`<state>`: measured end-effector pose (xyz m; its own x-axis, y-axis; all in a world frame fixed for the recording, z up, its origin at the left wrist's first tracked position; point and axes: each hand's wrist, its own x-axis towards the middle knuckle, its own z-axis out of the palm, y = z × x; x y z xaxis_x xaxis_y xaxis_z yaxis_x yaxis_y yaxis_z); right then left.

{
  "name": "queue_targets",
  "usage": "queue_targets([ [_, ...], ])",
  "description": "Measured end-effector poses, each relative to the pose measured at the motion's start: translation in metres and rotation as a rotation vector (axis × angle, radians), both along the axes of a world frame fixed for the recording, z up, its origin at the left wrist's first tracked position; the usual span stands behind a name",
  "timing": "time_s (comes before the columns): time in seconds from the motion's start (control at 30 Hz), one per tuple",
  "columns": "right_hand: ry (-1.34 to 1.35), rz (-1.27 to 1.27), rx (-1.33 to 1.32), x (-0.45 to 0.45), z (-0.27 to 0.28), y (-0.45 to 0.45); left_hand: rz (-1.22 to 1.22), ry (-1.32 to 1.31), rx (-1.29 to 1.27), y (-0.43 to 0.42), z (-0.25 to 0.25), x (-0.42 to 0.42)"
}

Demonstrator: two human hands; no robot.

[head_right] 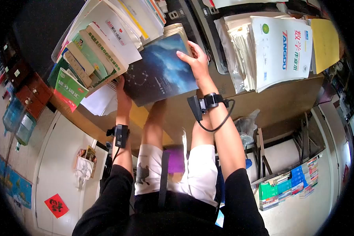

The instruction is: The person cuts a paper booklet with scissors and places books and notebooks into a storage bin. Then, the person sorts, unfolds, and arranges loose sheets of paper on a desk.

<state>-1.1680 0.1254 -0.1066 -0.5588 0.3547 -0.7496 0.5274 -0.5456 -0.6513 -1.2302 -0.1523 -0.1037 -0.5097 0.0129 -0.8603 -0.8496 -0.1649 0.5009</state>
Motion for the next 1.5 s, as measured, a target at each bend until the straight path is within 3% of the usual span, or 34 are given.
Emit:
queue_targets([
  [0.2, 0.015, -0.022, 0.026, 0.002, -0.004, -0.003, -0.055, -0.076, -0.057, 0.0, 0.002, -0.003],
  [0.33, -0.006, 0.01, 0.044, 0.002, -0.004, -0.002, -0.09, 0.02, -0.156, 0.004, -0.007, 0.003],
  [0.4, -0.042, 0.057, 0.32, 0.009, -0.015, -0.005, -0.221, 0.171, -0.296, 0.003, -0.014, 0.005],
  [0.5, -0.147, 0.063, 0.774, 0.017, 0.002, -0.006, -0.094, -0.01, -0.261, 0.024, 0.027, -0.001],
  [0.57, -0.197, -0.015, 0.769, 0.043, -0.002, -0.009, -0.154, 0.03, -0.281, 0.012, 0.027, 0.007],
  [0.6, -0.265, -0.061, 0.708, 0.061, -0.002, -0.014, -0.193, 0.047, -0.287, 0.005, 0.025, 0.015],
  [0.7, -0.455, -0.423, 0.183, 0.099, 0.02, -0.036, -0.335, 0.113, -0.277, -0.015, 0.02, 0.048],
  [0.8, -0.413, -0.401, -0.192, 0.132, 0.03, -0.054, -0.401, -0.181, -0.275, 0.004, 0.047, 0.069],
  [0.93, -0.261, -0.399, -0.352, 0.133, 0.043, -0.069, 0.221, -0.474, 0.248, -0.009, 0.016, 0.088],
  [1.03, -0.128, -0.368, -0.358, 0.121, 0.036, -0.072, 0.421, -0.333, 0.228, 0.0, 0.004, 0.091],
  [1.13, -0.053, -0.28, -0.239, 0.106, 0.028, -0.079, 0.566, -0.397, 0.395, 0.004, 0.005, 0.092],
  [1.23, -0.077, -0.298, -0.016, 0.095, 0.016, -0.092, 0.555, -0.401, 0.415, 0.026, 0.016, 0.09],
  [1.4, -0.22, -0.154, -0.013, 0.102, 0.015, -0.1, 0.66, -0.415, 0.59, 0.04, 0.028, 0.096],
  [1.47, -0.182, -0.158, 0.117, 0.102, -0.002, -0.101, 0.679, -0.377, 0.712, 0.048, 0.02, 0.09],
  [1.5, -0.125, -0.083, 0.027, 0.103, 0.007, -0.093, 0.707, -0.374, 0.78, 0.045, 0.02, 0.093],
])
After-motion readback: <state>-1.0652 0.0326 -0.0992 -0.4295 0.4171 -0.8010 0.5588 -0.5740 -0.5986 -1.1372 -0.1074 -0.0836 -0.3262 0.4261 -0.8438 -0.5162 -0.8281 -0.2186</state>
